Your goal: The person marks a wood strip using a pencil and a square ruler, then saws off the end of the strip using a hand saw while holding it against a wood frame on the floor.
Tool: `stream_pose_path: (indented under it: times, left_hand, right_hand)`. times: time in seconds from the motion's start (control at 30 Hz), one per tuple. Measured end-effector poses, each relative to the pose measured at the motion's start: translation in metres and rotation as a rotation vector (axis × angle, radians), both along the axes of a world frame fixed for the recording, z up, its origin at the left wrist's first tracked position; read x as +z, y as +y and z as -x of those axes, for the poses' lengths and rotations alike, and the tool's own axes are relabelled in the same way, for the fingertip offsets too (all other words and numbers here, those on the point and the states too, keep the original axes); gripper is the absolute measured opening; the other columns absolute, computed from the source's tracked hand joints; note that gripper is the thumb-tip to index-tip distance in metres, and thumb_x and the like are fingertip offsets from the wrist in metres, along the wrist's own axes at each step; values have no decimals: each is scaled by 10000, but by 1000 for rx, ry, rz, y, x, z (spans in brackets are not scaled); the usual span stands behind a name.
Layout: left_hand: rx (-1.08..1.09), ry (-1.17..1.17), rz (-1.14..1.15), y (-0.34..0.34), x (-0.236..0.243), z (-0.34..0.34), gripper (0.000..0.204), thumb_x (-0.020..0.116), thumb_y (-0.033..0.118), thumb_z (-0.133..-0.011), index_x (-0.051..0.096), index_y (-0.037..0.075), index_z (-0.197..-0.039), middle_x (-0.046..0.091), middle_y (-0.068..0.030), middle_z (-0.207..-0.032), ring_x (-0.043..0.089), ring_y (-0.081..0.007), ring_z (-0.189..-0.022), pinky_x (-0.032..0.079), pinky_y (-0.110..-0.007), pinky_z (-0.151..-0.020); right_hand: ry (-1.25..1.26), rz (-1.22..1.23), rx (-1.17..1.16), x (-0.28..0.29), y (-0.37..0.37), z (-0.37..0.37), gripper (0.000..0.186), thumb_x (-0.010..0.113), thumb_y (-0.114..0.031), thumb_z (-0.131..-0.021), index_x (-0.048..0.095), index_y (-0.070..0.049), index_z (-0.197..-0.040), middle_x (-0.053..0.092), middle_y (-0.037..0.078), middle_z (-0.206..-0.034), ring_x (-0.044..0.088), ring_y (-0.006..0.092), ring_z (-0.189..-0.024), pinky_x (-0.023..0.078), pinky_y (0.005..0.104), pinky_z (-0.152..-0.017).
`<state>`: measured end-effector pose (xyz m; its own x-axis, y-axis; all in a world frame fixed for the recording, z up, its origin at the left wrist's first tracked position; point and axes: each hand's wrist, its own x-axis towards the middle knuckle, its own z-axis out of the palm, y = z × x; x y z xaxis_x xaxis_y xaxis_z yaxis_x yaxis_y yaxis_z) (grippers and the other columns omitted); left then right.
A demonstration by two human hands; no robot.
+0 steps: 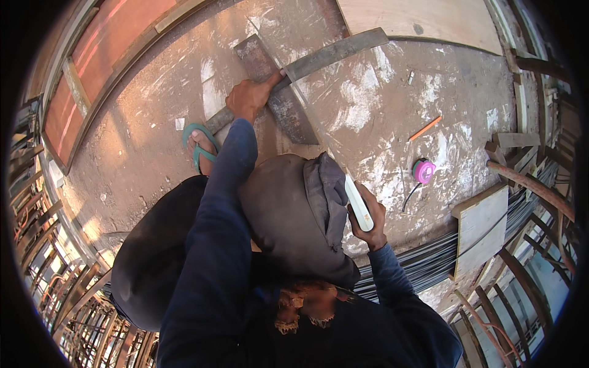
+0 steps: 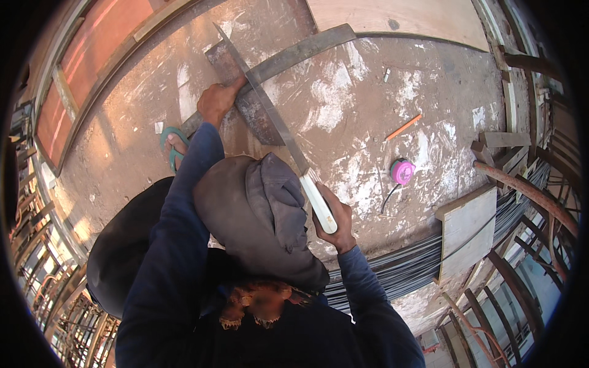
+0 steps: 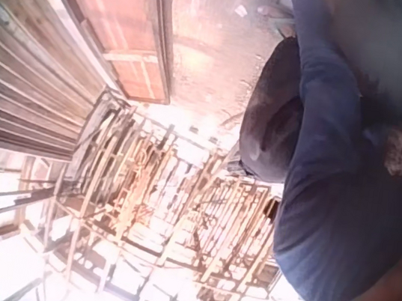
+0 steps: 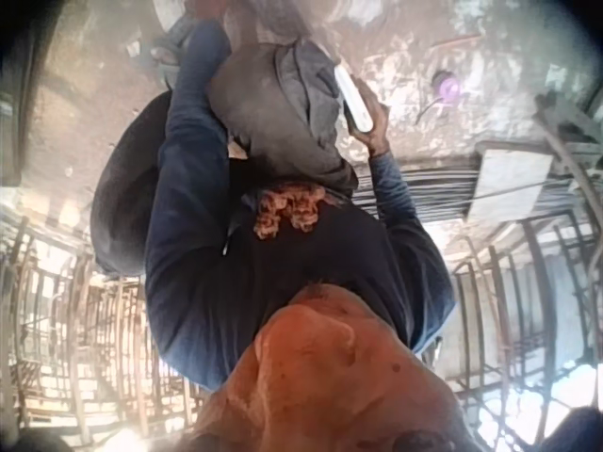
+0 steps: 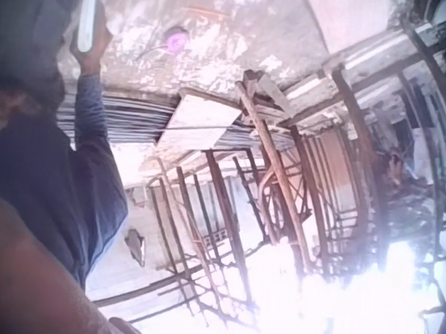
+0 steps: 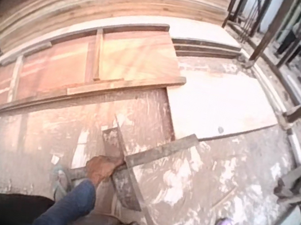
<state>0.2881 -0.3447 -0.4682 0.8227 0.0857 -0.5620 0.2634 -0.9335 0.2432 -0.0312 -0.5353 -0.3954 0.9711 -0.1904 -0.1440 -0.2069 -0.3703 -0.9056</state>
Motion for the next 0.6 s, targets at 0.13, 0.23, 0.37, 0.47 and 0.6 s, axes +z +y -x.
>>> stream_pose_path:
  times: [0.13, 0.23, 0.37, 0.47, 0.6]
  left_hand:
    - [59, 50, 25, 2, 0, -2, 988, 551, 837, -617, 708, -58, -1007, 680, -254, -1036, 650, -369, -1024, 480, -393, -884]
    - [68, 39, 30, 2, 1, -4, 1006, 553, 846, -607, 705, -65, -1006, 682, -255, -1025, 656, -361, -1013, 483, -387, -877]
    - [79, 44, 68, 4, -4, -4, 1036, 556, 855, -599, 694, -87, -1008, 681, -264, -1011, 661, -362, -997, 488, -380, -866]
    - [100, -56, 47, 8, -14, -2, 1030, 560, 859, -594, 702, -91, -967, 685, -258, -988, 667, -362, -976, 491, -381, -857]
    - [140, 58, 140, 11, -6, -3, 1011, 572, 889, -543, 721, -60, -857, 697, -226, -893, 674, -349, -916, 499, -389, -831]
  right_hand:
    - [-18, 41, -18, -3, 2, 16, 519, 646, 3, -765, 535, 33, -1271, 643, 213, -1162, 666, 303, -1034, 512, 346, -877]
    - [-81, 66, -11, -1, 0, 13, 529, 644, 4, -756, 535, 20, -1273, 658, 206, -1136, 691, 297, -980, 536, 335, -824]
    - [-50, -12, 37, 6, -6, -18, 527, 640, 2, -767, 533, 0, -1283, 665, 200, -1117, 694, 286, -975, 538, 335, -808]
    - [-50, 25, 31, 6, -4, -31, 518, 651, -24, -784, 532, -20, -1288, 667, 197, -1104, 693, 269, -976, 536, 335, -812]
    - [-48, 52, 4, -6, -5, 0, 506, 643, -34, -802, 524, -2, -1293, 656, 200, -1134, 676, 269, -1018, 526, 351, -855]
